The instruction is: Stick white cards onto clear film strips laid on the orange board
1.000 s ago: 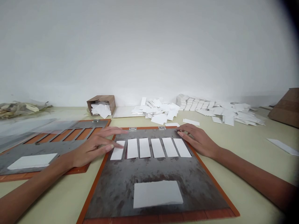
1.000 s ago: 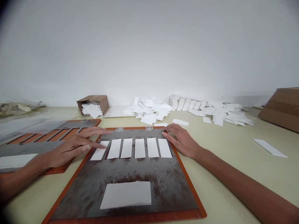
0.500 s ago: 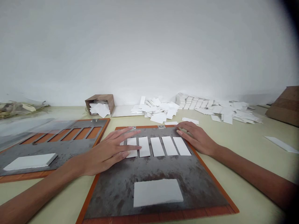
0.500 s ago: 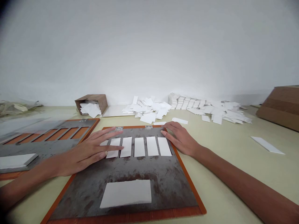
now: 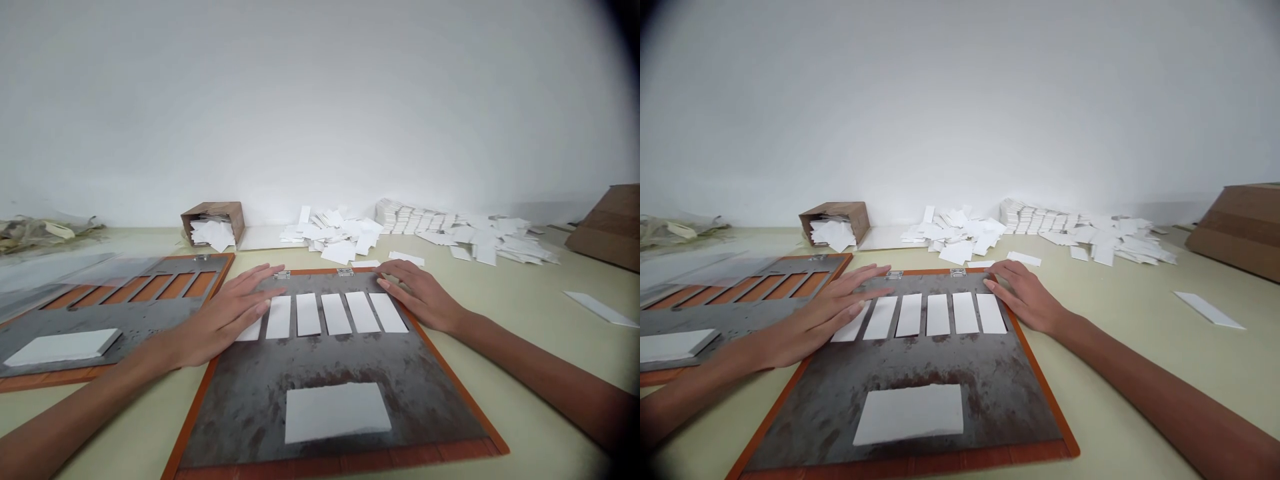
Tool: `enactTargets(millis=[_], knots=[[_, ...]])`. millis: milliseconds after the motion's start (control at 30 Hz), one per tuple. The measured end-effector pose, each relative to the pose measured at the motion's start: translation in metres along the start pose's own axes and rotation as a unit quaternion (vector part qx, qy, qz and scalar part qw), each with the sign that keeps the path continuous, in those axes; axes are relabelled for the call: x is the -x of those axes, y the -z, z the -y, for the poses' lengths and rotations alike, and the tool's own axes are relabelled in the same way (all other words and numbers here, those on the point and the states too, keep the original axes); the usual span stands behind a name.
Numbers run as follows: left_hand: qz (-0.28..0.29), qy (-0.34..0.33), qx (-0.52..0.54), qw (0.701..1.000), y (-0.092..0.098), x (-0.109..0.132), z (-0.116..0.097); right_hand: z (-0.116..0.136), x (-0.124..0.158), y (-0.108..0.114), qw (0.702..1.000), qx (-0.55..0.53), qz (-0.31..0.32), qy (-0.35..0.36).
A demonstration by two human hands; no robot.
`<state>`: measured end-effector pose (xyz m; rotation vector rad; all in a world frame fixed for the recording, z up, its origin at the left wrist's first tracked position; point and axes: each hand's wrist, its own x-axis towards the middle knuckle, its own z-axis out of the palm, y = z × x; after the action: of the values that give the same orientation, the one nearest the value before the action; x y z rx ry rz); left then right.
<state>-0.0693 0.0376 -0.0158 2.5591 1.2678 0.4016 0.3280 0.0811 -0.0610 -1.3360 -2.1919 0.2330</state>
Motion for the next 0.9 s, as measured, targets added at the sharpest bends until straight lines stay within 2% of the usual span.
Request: enactTargets(millis=[467, 633, 900], knots=[[0.000, 0.043, 0.024, 0.999, -0.0024, -0.0009, 0.0014, -0.0040, 0.0004, -0.0014, 1.000, 0.008, 0.003, 0.017], [-0.035, 0.041, 0.033, 0.998, -0.0043, -0.0001, 0.0021, -0.0025, 0.0001, -0.0020, 1.000, 0.010, 0.005, 0.014], [-0.011, 0.040, 0.040, 0.998, -0.0029, -0.0027, 0.0006, -0.0039, -0.0004, -0.0021, 1.000, 0.013, 0.006, 0.012]])
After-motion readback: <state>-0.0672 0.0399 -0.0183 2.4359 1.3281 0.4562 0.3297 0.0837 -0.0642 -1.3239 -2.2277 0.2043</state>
